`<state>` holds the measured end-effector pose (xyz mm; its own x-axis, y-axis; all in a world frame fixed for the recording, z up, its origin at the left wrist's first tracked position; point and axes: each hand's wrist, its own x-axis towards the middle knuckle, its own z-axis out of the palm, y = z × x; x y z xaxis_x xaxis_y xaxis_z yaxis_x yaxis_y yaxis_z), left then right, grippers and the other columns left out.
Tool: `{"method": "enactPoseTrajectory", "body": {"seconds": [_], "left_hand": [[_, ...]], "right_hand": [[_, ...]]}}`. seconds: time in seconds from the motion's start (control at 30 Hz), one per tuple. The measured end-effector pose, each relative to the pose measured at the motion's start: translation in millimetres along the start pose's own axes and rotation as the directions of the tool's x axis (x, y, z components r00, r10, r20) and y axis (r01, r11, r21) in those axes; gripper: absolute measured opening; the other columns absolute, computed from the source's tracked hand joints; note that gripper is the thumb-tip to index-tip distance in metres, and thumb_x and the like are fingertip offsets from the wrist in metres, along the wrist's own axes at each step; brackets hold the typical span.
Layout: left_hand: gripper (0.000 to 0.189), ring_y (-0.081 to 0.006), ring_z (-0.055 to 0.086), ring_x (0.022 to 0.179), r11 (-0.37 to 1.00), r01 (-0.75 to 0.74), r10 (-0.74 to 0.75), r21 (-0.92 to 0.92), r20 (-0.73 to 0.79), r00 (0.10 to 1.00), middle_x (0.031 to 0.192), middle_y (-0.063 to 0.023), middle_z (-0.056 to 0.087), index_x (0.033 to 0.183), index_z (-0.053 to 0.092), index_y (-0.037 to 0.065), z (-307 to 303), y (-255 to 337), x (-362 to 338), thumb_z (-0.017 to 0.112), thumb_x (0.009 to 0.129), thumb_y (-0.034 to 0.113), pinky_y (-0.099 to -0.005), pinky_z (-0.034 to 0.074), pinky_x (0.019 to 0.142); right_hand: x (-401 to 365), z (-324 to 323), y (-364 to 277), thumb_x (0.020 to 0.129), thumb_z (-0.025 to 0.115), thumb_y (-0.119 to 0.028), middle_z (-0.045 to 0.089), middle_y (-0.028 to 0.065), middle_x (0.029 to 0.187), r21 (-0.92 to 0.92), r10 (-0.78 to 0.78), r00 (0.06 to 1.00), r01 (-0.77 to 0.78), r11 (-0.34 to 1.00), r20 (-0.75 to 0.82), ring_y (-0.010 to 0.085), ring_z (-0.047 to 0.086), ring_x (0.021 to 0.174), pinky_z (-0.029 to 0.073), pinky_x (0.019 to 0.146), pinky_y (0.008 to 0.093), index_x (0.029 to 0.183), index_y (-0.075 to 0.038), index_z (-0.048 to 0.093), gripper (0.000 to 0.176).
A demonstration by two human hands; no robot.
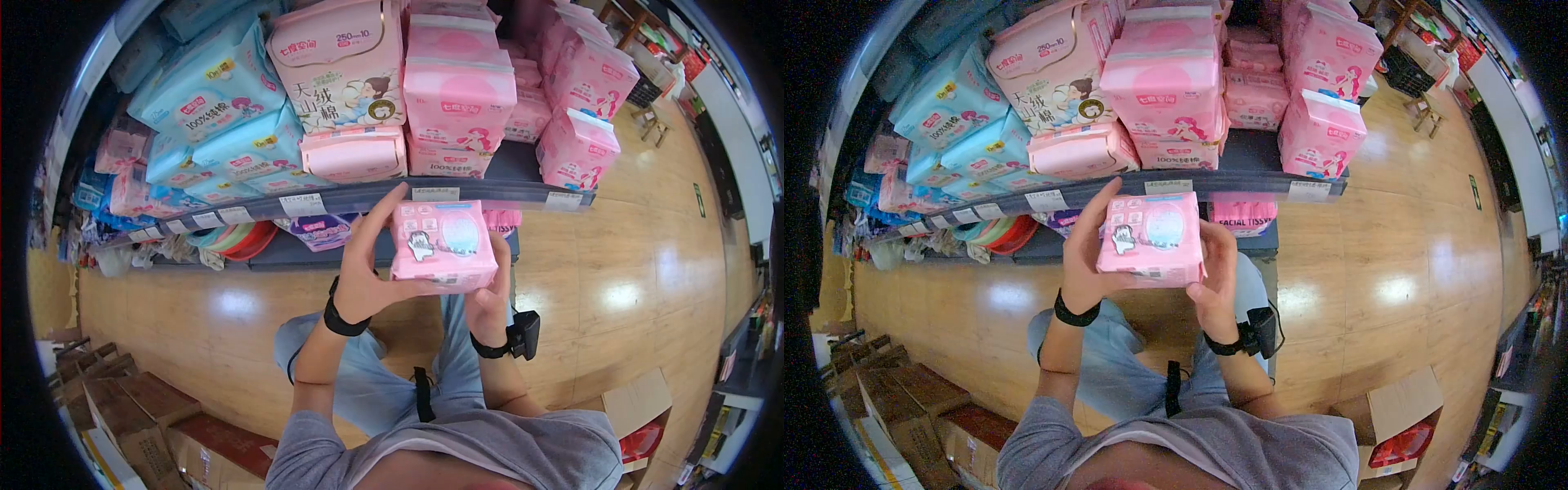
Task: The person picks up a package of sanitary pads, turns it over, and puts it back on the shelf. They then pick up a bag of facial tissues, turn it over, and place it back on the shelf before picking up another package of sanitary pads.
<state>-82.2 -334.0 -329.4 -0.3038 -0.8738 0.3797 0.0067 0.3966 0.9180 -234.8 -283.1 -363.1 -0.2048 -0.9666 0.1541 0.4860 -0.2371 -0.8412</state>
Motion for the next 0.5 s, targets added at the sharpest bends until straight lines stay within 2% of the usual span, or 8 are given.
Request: {"method": "enactPoseTrajectory", "body": {"seconds": [0.03,0.07,0.13,0.2,0.27,0.33,0.47,0.5], "left_hand": [[0.091,-0.0218,0.043,0.108,0.990,0.065,-0.069,-0.129,-0.027,0.997,0.121,-0.0134,0.044,0.126,0.032,-0.003,1.0,0.0,-0.3,0.076,0.051,0.024,-0.0326,0.027,0.092],[0.091,-0.0218,0.043,0.108,0.990,0.066,-0.070,-0.129,-0.026,0.997,0.121,-0.0134,0.044,0.126,0.032,-0.003,-0.1,-0.5,-0.3,0.076,0.051,0.024,-0.0326,0.027,0.092],[0.091,-0.0224,0.041,0.110,0.975,0.170,-0.166,-0.145,0.039,0.985,0.122,-0.0132,0.043,0.129,0.029,-0.001,-4.6,-2.0,0.6,0.074,0.053,0.022,-0.0317,0.028,0.094],[0.090,-0.0230,0.040,0.111,0.972,0.172,-0.157,-0.161,0.103,0.982,0.122,-0.0133,0.041,0.129,0.028,0.000,-5.7,-3.1,1.4,0.073,0.055,0.023,-0.0321,0.027,0.095],[0.090,-0.0235,0.038,0.113,0.968,0.174,-0.145,-0.178,0.166,0.975,0.123,-0.0133,0.039,0.130,0.027,0.002,-5.9,-0.9,2.2,0.073,0.056,0.023,-0.0326,0.026,0.095],[0.088,-0.0239,0.035,0.114,0.999,0.018,-0.026,0.038,0.201,0.979,0.122,-0.0121,0.037,0.130,0.027,0.004,-5.9,6.4,4.2,0.073,0.057,0.024,-0.0336,0.026,0.096],[0.085,-0.0241,0.035,0.115,0.999,0.042,-0.046,0.023,0.207,0.977,0.122,-0.0118,0.035,0.127,0.030,0.004,-7.7,-0.4,2.9,0.073,0.058,0.025,-0.0340,0.027,0.095],[0.083,-0.0238,0.035,0.114,0.996,0.083,-0.076,-0.034,0.189,0.979,0.122,-0.0117,0.036,0.126,0.031,0.004,-6.9,-0.5,2.5,0.074,0.058,0.024,-0.0339,0.027,0.095]], "right_hand": [[0.7,-1.4,-0.6,0.063,0.066,-0.044,0.037,0.0099,0.118,-0.015,-0.005,1.000,0.005,1.000,0.020,0.0188,0.035,0.114,0.027,0.095,0.0326,0.120,-0.001,0.029,0.081],[1.6,-2.1,-0.8,0.062,0.067,-0.043,0.038,0.0097,0.116,-0.029,-0.010,0.999,0.011,1.000,0.041,0.0187,0.037,0.111,0.028,0.094,0.0320,0.119,-0.001,0.030,0.080],[3.3,-3.3,2.3,0.063,0.067,-0.043,0.040,0.0094,0.114,-0.023,-0.008,1.000,0.008,1.000,0.003,0.0182,0.039,0.108,0.029,0.093,0.0311,0.118,0.000,0.032,0.078],[4.6,-2.4,3.5,0.064,0.066,-0.042,0.042,0.0090,0.111,-0.016,-0.005,0.999,0.004,1.000,-0.032,0.0177,0.040,0.106,0.030,0.091,0.0302,0.117,0.001,0.033,0.076],[5.2,0.4,3.4,0.067,0.065,-0.042,0.045,0.0078,0.106,0.119,0.049,0.989,-0.033,0.992,-0.140,0.0161,0.043,0.101,0.032,0.088,0.0281,0.116,0.000,0.036,0.071],[5.0,-3.2,5.8,0.068,0.064,-0.042,0.046,0.0072,0.105,0.109,0.050,0.989,-0.035,0.993,-0.137,0.0151,0.044,0.099,0.033,0.087,0.0268,0.115,0.000,0.036,0.069],[5.8,-2.8,5.0,0.070,0.064,-0.041,0.047,0.0058,0.103,0.125,0.085,0.989,-0.069,0.990,-0.123,0.0129,0.046,0.094,0.037,0.080,0.0228,0.114,-0.001,0.037,0.066],[5.7,-3.9,5.8,0.070,0.064,-0.041,0.047,0.0058,0.103,0.125,0.085,0.989,-0.069,0.990,-0.123,0.0129,0.046,0.094,0.037,0.080,0.0228,0.114,-0.001,0.037,0.066]]}}
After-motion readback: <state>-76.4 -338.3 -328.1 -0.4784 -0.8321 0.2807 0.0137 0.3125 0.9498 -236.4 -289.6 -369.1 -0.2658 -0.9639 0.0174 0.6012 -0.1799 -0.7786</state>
